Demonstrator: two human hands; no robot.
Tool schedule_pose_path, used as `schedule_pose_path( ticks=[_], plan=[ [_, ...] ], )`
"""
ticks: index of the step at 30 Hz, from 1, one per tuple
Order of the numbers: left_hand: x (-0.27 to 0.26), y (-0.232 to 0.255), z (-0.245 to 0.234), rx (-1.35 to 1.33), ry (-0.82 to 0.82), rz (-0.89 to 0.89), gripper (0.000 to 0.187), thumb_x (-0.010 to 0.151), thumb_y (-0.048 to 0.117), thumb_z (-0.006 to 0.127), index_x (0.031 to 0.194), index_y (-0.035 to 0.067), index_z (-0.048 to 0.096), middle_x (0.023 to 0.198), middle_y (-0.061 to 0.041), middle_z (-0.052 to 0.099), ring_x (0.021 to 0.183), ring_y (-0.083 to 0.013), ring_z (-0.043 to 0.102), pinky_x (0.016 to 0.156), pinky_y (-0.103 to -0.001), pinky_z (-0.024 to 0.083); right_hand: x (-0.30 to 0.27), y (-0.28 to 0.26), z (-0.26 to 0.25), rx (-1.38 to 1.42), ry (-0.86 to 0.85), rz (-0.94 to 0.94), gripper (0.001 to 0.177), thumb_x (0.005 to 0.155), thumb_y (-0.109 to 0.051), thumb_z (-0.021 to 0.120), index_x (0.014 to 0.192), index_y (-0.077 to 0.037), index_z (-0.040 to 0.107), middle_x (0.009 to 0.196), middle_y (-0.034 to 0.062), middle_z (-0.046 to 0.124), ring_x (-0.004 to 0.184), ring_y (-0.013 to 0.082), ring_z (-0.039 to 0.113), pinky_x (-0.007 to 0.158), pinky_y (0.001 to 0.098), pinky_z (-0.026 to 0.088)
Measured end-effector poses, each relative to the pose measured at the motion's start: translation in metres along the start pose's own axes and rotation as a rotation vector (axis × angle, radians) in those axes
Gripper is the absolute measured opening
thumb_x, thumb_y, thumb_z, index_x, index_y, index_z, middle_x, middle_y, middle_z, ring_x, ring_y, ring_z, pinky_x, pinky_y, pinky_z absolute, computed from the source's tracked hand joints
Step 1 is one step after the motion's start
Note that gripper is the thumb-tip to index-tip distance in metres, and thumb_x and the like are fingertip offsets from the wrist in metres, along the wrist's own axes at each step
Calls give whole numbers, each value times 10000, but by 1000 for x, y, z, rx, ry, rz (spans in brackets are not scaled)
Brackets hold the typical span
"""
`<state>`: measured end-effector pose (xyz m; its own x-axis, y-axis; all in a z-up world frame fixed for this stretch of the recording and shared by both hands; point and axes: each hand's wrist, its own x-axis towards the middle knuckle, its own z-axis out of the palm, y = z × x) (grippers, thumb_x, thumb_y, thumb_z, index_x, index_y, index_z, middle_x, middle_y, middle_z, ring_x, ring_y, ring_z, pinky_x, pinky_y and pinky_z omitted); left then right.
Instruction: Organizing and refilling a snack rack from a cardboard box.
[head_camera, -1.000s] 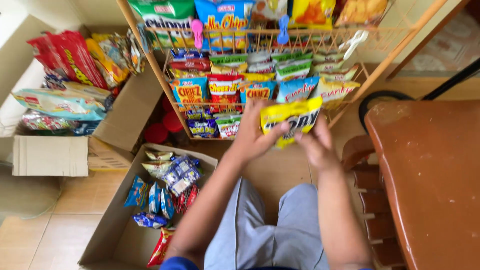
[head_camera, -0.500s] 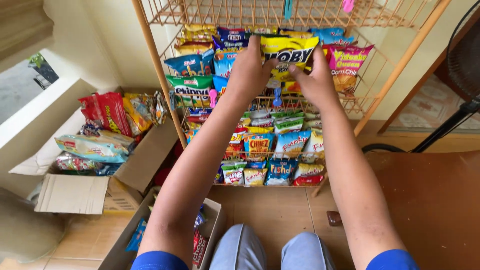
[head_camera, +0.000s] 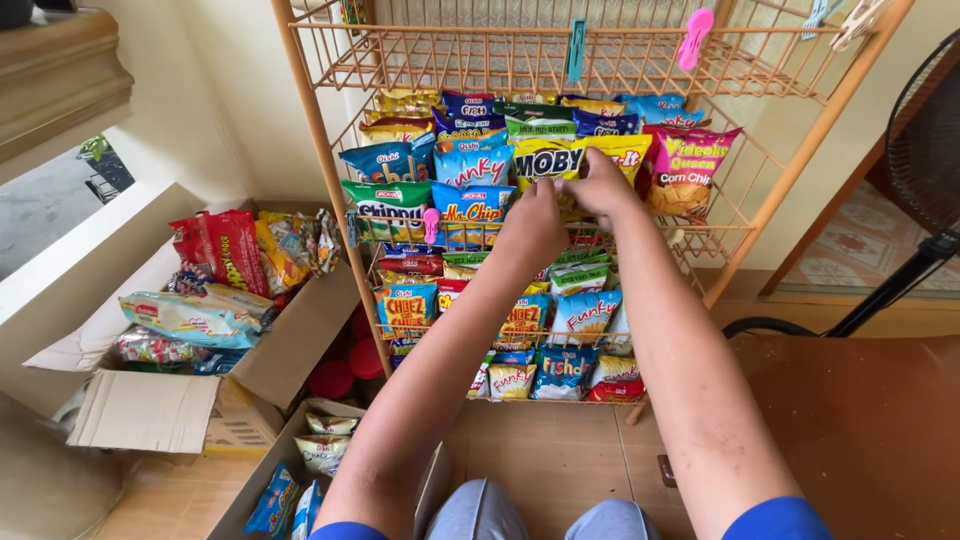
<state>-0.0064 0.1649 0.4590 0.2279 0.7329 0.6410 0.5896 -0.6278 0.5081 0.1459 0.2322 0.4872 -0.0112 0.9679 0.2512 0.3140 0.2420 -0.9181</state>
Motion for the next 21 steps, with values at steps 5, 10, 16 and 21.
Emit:
schedule_pose_path(
  ticks=[5,10,16,21],
  plan=[
    [13,-7,17,81,-35,-25,453,894,179,548,1271,-59,471,1220,-345,597,1074,-504,640,919,-539,531,13,16,6,-80,87,-57,400,829,-39,770,1198,-68,617,1128,80,737,1016,176,687,859,344,547],
    [23,6,15,210,-164,-150,692,825,270,581,1347,-127,362,1348,-366,474,1090,-500,625,889,-499,538,21,36,3,-187,180,-173,394,803,-171,859,1111,-52,644,1047,84,757,936,173,711,824,340,557],
    [32,-2,17,148,-188,-268,786,828,254,590,1386,-201,275,1425,-438,380,1081,-506,655,914,-476,560,29,36,10,-714,268,-19,577,799,-536,852,930,15,740,911,231,737,880,376,719,800,451,563],
    [42,-2,8,77,-298,-396,863,800,187,610,1416,-236,178,1458,-492,275,1108,-530,637,942,-454,564,12,16,13,-599,149,85,552,760,-470,797,1124,-64,709,1094,237,705,1041,397,679,864,472,522]
  ],
)
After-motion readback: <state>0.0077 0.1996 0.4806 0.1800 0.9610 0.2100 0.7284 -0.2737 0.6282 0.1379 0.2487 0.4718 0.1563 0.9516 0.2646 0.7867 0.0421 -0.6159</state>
